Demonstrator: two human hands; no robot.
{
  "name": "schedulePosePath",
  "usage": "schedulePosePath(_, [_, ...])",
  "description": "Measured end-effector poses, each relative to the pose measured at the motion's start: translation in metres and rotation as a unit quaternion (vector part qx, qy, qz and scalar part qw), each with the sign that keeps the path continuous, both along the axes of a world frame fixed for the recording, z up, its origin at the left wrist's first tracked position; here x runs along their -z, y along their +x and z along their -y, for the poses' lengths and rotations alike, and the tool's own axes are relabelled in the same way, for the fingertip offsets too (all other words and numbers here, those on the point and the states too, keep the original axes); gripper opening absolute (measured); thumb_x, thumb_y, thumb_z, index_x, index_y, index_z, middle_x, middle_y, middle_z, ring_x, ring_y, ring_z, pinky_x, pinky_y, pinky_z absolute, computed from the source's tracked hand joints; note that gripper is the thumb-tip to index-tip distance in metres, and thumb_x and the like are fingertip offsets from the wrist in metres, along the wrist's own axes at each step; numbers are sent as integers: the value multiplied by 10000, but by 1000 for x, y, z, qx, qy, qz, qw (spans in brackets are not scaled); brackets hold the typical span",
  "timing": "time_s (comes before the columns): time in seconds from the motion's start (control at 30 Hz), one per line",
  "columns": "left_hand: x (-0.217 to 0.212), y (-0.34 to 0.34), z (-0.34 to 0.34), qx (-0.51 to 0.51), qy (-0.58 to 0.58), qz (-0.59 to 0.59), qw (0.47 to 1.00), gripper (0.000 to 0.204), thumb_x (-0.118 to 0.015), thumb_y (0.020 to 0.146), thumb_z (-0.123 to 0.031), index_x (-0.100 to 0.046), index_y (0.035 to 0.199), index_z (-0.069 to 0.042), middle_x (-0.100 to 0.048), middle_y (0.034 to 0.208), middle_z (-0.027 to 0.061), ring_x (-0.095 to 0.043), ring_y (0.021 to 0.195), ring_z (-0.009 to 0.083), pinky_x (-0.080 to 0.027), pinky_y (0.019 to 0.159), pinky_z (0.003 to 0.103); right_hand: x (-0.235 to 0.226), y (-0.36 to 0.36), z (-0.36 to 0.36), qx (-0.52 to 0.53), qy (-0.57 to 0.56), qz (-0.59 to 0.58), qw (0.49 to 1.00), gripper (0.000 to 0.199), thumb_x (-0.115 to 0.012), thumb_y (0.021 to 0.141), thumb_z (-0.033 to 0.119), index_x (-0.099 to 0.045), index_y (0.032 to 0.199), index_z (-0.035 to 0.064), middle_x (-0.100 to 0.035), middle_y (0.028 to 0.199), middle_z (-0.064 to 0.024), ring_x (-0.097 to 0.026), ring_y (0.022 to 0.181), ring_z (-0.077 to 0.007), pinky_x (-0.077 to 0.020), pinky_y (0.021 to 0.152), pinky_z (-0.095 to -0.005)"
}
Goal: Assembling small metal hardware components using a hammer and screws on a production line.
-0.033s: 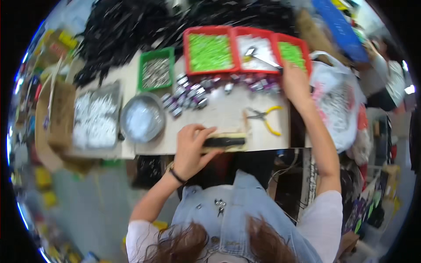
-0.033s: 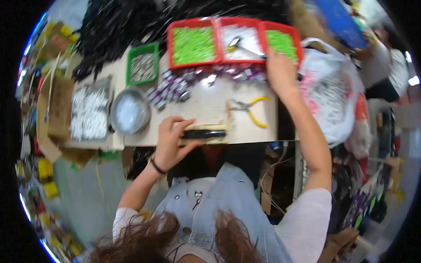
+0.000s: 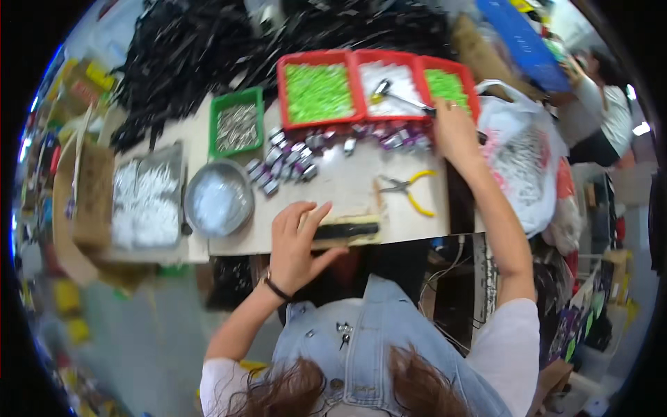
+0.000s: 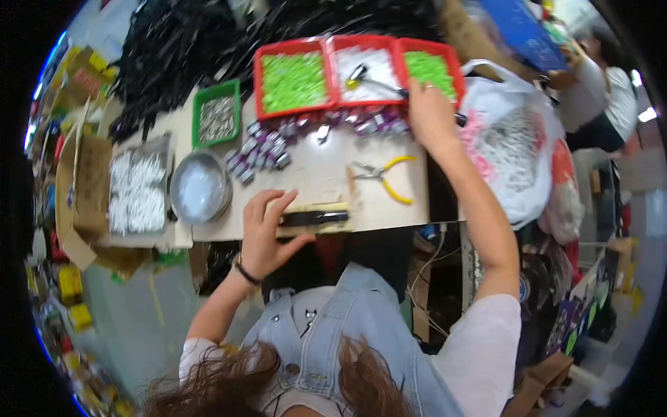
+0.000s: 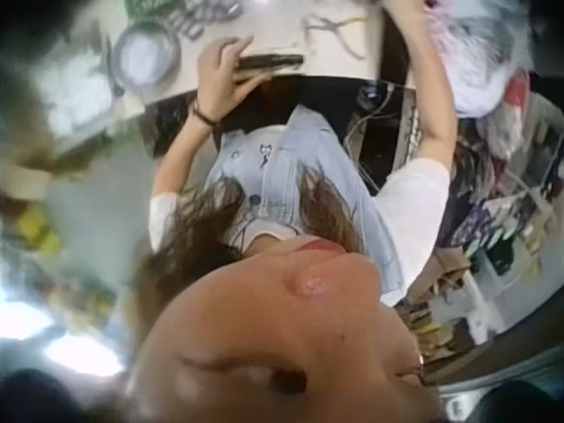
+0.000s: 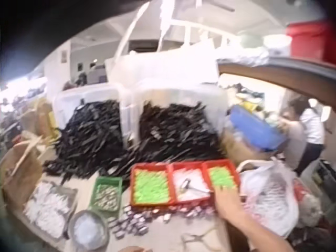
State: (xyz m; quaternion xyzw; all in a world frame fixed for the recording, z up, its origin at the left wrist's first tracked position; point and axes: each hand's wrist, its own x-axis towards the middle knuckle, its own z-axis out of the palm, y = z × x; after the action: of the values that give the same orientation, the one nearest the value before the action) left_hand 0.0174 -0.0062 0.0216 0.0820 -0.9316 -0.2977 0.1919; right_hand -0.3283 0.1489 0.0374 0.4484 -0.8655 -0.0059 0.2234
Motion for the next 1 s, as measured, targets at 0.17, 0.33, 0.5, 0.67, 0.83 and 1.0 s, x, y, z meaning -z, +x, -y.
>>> schedulePosePath(0.17, [24,-3,-15,53,-141,-7,989,710,-755,757,-309,-477,1358,-54,-476,1372,159,-424,1285,354,-365,1050,441,-24,70,-39,-40,-248,200,947,240,-567,920,167,-506,1122,54,-566,765,-149,-626,777,-299,-485,627,-426])
schedulePosePath(0.33, [56,-3,-14,3,-226,-112,968,625,-690,710,-172,-537,1304,-54,-554,1286,129,-535,1165,311,-429,1014,430,-56,165,-73,21,-294,667,684,204,-536,968,219,-536,1040,28,-519,674,-47,-526,619,-126,-408,545,-298])
schedulePosePath(0.5, [66,-4,-16,-11,-228,-133,965,648,-691,670,-154,-547,1299,-93,-565,1286,93,-549,1136,276,-427,1015,423,-23,228,-97,42,-110,524,843,238,-512,979,224,-528,933,-9,-523,628,-149,-508,547,-201,-394,535,-344])
schedulePosePath(0.67, [67,-2,-13,-32,-258,-167,951,531,-618,755,-163,-559,1280,-103,-580,1259,82,-568,1096,260,-441,1002,402,-45,251,-107,25,-216,430,876,247,-445,1001,220,-509,930,-8,-515,641,-196,-536,535,-344,-385,501,-413])
schedulePosePath(0.83, [74,-2,-17,-52,-270,-164,947,450,-608,816,-158,-584,1263,-122,-597,1243,63,-576,1088,238,-448,990,384,-29,248,-90,17,-36,450,892,217,-435,1007,188,-506,936,-4,-498,605,-241,-539,577,-429,-380,498,-448])
schedulePosePath(1.0, [70,-5,-14,-45,-275,-171,945,466,-623,802,-187,-589,1263,-130,-608,1190,61,-569,1068,226,-433,1001,383,12,247,-101,15,-11,433,901,188,-458,998,161,-516,943,-10,-479,576,-206,-529,531,-403,-374,460,-410])
